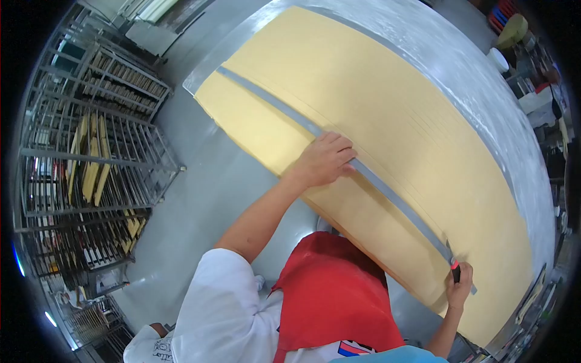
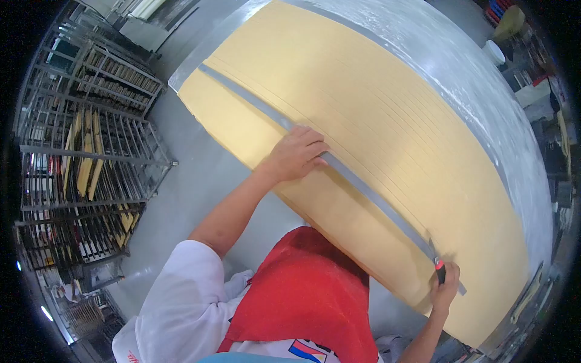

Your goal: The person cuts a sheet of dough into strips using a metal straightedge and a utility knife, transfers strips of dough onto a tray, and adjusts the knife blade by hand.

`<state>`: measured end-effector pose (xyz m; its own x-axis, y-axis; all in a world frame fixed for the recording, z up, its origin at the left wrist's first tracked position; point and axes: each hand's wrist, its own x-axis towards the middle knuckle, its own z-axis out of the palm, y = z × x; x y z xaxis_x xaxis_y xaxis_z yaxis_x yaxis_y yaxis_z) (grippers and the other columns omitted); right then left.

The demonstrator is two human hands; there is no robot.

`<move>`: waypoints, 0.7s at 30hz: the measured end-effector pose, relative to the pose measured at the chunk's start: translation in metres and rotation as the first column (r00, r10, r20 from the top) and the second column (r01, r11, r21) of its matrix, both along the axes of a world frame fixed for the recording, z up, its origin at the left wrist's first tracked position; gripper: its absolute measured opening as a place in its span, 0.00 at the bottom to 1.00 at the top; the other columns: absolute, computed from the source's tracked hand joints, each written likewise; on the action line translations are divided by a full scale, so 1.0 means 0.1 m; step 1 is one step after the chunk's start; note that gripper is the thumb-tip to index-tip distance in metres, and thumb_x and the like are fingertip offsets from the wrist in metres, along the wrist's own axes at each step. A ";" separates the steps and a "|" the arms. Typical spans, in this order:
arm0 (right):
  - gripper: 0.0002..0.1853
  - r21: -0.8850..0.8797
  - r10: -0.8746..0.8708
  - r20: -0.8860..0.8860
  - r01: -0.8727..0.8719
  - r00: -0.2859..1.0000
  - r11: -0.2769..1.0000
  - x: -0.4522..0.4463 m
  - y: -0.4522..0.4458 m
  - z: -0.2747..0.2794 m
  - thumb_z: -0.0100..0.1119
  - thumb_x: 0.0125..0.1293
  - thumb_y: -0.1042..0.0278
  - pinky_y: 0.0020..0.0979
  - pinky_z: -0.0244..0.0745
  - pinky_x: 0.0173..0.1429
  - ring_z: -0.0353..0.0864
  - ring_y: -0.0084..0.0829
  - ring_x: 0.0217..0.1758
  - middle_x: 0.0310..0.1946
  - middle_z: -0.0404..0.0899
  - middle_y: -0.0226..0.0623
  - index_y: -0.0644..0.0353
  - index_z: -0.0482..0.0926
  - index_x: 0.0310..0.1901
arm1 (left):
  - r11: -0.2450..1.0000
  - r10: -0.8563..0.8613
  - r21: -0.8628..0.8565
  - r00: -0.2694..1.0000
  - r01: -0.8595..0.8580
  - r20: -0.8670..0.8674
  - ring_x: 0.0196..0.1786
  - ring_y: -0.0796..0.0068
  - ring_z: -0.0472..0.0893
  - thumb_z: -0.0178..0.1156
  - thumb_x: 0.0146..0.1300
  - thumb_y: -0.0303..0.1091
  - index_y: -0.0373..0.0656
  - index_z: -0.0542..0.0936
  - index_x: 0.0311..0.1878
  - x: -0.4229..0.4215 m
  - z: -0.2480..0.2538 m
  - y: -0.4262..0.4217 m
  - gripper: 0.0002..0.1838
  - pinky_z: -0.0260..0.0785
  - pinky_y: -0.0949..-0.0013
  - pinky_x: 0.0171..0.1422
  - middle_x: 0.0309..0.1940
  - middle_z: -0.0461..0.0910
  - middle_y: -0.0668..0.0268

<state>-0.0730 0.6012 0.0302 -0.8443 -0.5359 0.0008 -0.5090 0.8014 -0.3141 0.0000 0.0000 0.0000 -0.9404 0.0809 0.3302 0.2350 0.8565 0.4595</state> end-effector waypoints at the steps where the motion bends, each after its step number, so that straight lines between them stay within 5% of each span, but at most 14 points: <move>1: 0.25 -0.002 -0.001 0.000 0.001 1.000 1.000 0.02 -0.02 0.10 0.63 0.57 0.80 0.52 0.74 0.65 0.78 0.60 0.60 0.57 0.77 0.57 0.61 0.76 0.59 | 1.000 0.006 0.016 1.000 -0.006 -0.028 0.60 0.59 0.77 0.74 0.59 0.40 0.48 0.85 0.51 0.02 0.01 0.01 0.18 0.66 0.50 0.69 0.51 0.80 0.64; 6: 0.21 -0.054 -0.033 -0.043 0.031 0.999 0.998 -0.02 0.01 -0.01 0.63 0.58 0.79 0.49 0.77 0.60 0.80 0.59 0.54 0.50 0.81 0.53 0.63 0.79 0.55 | 0.993 0.096 -0.055 0.990 -0.102 -0.108 0.60 0.55 0.77 0.75 0.58 0.38 0.47 0.85 0.51 0.10 0.05 0.12 0.18 0.67 0.50 0.67 0.52 0.81 0.63; 10: 0.29 0.031 0.057 -0.129 -0.053 0.990 0.998 -0.14 0.41 -0.36 0.72 0.48 0.74 0.50 0.78 0.61 0.82 0.57 0.57 0.54 0.83 0.50 0.55 0.83 0.57 | 0.958 0.214 -0.136 0.946 -0.253 -0.245 0.59 0.52 0.79 0.77 0.57 0.37 0.46 0.85 0.52 0.18 -0.10 0.55 0.20 0.69 0.47 0.67 0.52 0.83 0.59; 12: 0.24 0.115 0.010 0.059 -0.017 0.998 0.993 -0.20 0.36 -0.21 0.75 0.50 0.66 0.49 0.79 0.58 0.83 0.51 0.54 0.48 0.84 0.44 0.54 0.83 0.52 | 0.973 0.129 -0.139 0.932 -0.185 -0.338 0.56 0.50 0.82 0.73 0.61 0.33 0.43 0.86 0.50 0.18 -0.28 0.71 0.14 0.71 0.45 0.66 0.50 0.85 0.56; 15: 0.25 0.110 0.092 -0.052 -0.086 0.994 0.990 -0.17 0.29 -0.21 0.73 0.54 0.56 0.46 0.79 0.57 0.85 0.42 0.53 0.47 0.85 0.34 0.50 0.83 0.54 | 0.915 0.171 -0.315 0.949 -0.253 -0.265 0.60 0.45 0.81 0.66 0.69 0.32 0.37 0.86 0.54 0.24 -0.25 0.77 0.14 0.71 0.45 0.68 0.53 0.84 0.48; 19: 0.21 0.009 0.068 -0.169 -0.068 0.983 0.998 -0.07 0.19 -0.28 0.74 0.50 0.59 0.40 0.80 0.55 0.86 0.36 0.50 0.43 0.84 0.30 0.50 0.83 0.47 | 0.938 0.191 -0.230 0.939 -0.260 -0.285 0.60 0.43 0.83 0.64 0.72 0.36 0.32 0.87 0.54 0.27 -0.17 0.89 0.16 0.73 0.48 0.67 0.55 0.84 0.44; 21: 0.20 -0.006 0.117 -0.140 -0.119 0.983 0.993 -0.01 0.09 -0.12 0.75 0.48 0.60 0.39 0.79 0.52 0.85 0.35 0.46 0.40 0.83 0.30 0.51 0.82 0.44 | 0.868 0.225 -0.362 0.919 -0.341 -0.325 0.61 0.44 0.83 0.63 0.74 0.38 0.33 0.86 0.54 0.33 -0.14 0.80 0.17 0.74 0.49 0.66 0.55 0.85 0.46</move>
<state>-0.0742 0.6102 0.0186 -0.7659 -0.6312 0.1225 -0.6397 0.7287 -0.2446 0.0334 0.0803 -0.0144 -0.8252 0.0048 0.5648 0.0161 0.9998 0.0151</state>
